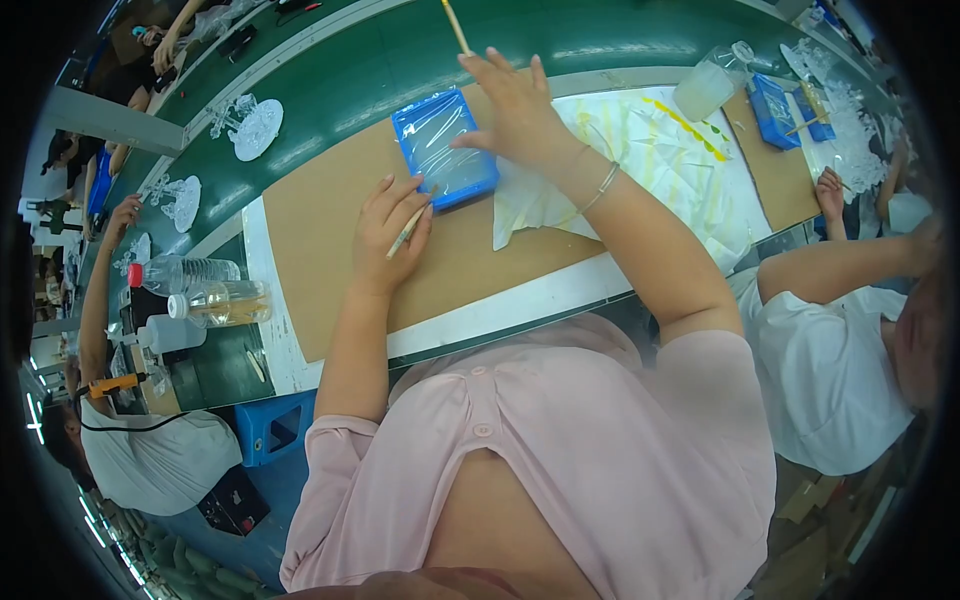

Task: Applying adhesive to decorative plastic parts to assemble a lighting fixture.

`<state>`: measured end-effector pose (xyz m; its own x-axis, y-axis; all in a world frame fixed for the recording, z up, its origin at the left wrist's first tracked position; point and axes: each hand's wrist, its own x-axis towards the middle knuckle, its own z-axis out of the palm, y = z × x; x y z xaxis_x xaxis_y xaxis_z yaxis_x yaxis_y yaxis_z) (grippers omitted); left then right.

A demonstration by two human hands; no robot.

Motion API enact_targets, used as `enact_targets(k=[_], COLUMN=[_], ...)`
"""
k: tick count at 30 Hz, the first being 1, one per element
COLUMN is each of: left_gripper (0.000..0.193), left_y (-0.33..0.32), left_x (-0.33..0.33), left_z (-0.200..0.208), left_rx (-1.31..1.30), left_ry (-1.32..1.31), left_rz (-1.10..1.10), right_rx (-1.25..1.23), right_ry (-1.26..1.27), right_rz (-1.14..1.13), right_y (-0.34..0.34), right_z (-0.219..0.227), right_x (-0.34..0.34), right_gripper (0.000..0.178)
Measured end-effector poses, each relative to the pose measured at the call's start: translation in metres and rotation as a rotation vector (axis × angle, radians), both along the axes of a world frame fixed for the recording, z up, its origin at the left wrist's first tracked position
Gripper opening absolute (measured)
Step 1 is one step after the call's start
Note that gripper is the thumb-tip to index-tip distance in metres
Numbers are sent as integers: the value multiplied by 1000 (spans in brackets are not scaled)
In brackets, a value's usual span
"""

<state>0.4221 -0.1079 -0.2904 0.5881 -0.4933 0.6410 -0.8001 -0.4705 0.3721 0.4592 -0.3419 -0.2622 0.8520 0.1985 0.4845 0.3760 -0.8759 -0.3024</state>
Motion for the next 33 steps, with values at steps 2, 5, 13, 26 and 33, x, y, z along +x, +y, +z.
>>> enact_targets(k=[2,5,13,26,33], left_gripper=[17,17,14,11,10], left_y=[-1,-2,-1,-7,-16], left_x=[1,4,6,4,-9], left_z=[0,-1,4,-1,-6], left_rx=[-5,18,56,-95,-175], left_ry=[-3,17,39,265,239], left_rz=[10,3,-38,17,145], right_rx=[9,10,-18,284,630], right_ry=[37,78,115,-21,247], right_rz=[-59,-66,-53,-10,48], right_y=[-7,-10,-18,-2,17], right_z=[-3,-11,-15,-21,-24], right_x=[-3,-6,-12,-43,-70], right_gripper=[97,96,97,82,62])
